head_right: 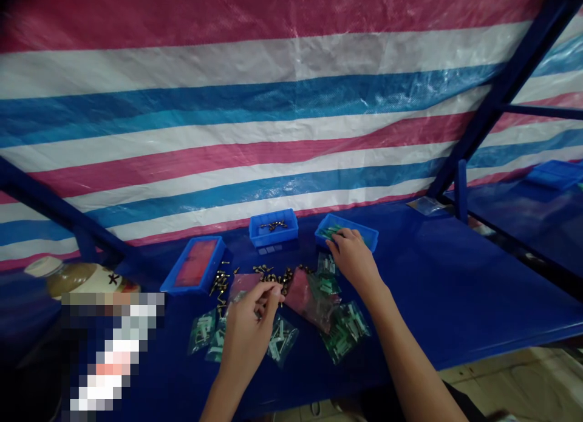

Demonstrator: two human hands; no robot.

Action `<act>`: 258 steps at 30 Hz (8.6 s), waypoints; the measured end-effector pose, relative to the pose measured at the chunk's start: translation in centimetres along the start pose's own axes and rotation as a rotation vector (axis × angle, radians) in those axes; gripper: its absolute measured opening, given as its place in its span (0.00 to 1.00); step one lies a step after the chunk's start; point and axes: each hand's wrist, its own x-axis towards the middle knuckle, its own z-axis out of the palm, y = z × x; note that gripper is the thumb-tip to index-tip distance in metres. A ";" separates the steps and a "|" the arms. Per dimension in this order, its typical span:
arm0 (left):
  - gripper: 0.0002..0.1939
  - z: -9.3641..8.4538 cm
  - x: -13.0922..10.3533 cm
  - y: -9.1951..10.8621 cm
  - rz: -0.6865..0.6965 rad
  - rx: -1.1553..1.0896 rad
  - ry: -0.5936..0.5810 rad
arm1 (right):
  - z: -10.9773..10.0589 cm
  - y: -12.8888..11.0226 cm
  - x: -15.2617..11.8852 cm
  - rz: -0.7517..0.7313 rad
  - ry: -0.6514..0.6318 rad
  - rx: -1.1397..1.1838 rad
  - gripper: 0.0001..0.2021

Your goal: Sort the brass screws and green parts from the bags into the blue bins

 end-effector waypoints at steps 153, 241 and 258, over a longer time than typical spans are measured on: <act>0.19 1.5 0.1 -1.1 -0.166 -0.492 -0.097 | -5.3 -4.0 -5.4 0.269 0.020 0.898 0.14; 0.20 0.9 -0.1 -1.0 -0.133 -0.543 0.022 | -3.9 -7.9 -6.0 0.086 -0.393 1.278 0.19; 0.22 1.8 -0.2 -1.1 -0.184 -0.482 0.006 | -3.5 0.8 -5.5 0.022 0.219 0.077 0.17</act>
